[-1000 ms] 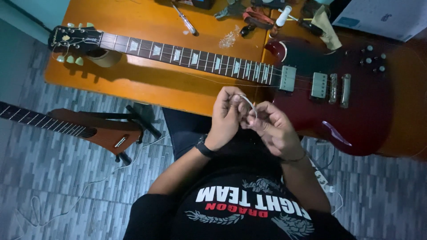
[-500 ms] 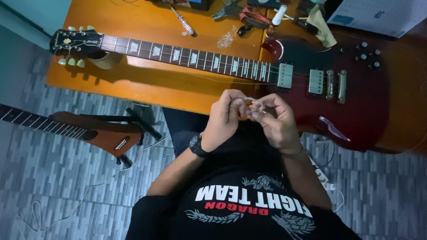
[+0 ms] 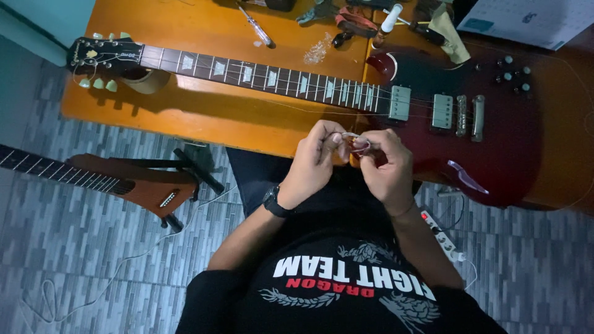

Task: Restringing and tuning an electric guitar at a workbench.

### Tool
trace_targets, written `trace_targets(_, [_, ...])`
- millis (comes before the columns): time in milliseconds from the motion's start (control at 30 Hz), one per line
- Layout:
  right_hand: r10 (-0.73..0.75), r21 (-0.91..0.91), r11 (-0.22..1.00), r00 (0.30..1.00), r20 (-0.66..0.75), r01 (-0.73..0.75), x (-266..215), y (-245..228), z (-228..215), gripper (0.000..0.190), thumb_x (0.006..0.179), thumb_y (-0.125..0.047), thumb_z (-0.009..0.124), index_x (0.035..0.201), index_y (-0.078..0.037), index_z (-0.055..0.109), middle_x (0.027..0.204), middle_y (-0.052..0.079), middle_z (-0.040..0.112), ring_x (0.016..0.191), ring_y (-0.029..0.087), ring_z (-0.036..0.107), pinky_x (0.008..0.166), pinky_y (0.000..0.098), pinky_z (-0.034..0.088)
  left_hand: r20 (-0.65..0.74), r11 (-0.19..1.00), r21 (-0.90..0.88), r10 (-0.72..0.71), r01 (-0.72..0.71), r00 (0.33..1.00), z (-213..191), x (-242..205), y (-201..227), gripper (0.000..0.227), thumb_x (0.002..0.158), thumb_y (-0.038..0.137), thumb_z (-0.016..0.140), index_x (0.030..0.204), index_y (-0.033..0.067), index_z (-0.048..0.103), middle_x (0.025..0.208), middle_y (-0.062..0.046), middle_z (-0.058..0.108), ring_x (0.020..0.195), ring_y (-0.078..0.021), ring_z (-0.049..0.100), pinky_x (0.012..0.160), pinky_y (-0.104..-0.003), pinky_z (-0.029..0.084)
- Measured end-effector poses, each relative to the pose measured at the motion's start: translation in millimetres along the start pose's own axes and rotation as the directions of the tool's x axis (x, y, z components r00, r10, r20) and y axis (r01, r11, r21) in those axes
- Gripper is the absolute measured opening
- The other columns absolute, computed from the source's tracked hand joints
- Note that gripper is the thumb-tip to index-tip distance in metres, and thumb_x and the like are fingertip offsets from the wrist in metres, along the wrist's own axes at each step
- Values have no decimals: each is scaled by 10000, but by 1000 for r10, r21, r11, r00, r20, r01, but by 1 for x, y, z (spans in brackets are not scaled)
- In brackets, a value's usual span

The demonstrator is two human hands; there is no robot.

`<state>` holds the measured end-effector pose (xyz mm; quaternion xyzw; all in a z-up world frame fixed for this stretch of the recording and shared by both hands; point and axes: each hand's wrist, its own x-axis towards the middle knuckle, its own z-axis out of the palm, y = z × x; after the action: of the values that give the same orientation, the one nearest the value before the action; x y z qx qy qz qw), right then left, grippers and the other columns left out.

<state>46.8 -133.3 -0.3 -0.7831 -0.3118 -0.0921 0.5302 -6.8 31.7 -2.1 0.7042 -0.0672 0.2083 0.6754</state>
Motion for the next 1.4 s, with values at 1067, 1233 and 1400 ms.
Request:
trace_targets(1067, [199,271,943,980,6,-193,-14,-2,19,286,1074,-191,484,997,-27,706,641,6,584,795,149,661,580,305,551,608,155,-707,-364,690,705,-23,-29,-33,119,1012,109,624,1111,66,573,1174,-240,725,1066,-356,716,897,-535,599])
trace_targets(1233, [226,368,902,973,47,-227,-20,12,23,272,1070,-156,479,1022,11,688,657,-15,595,819,198,671,508,297,544,268,521,-635,-545,571,795,-14,-21,-6,152,885,-14,758,931,-35,615,726,-250,724,647,-386,747,557,-501,639])
trace_targets(1400, [218,572,770,959,182,-284,-17,-3,24,255,1105,-181,435,1133,20,590,661,18,416,618,67,389,583,226,356,-192,979,81,-168,186,967,-15,-15,-7,200,910,118,782,796,74,624,437,-80,613,379,-154,624,427,-198,462])
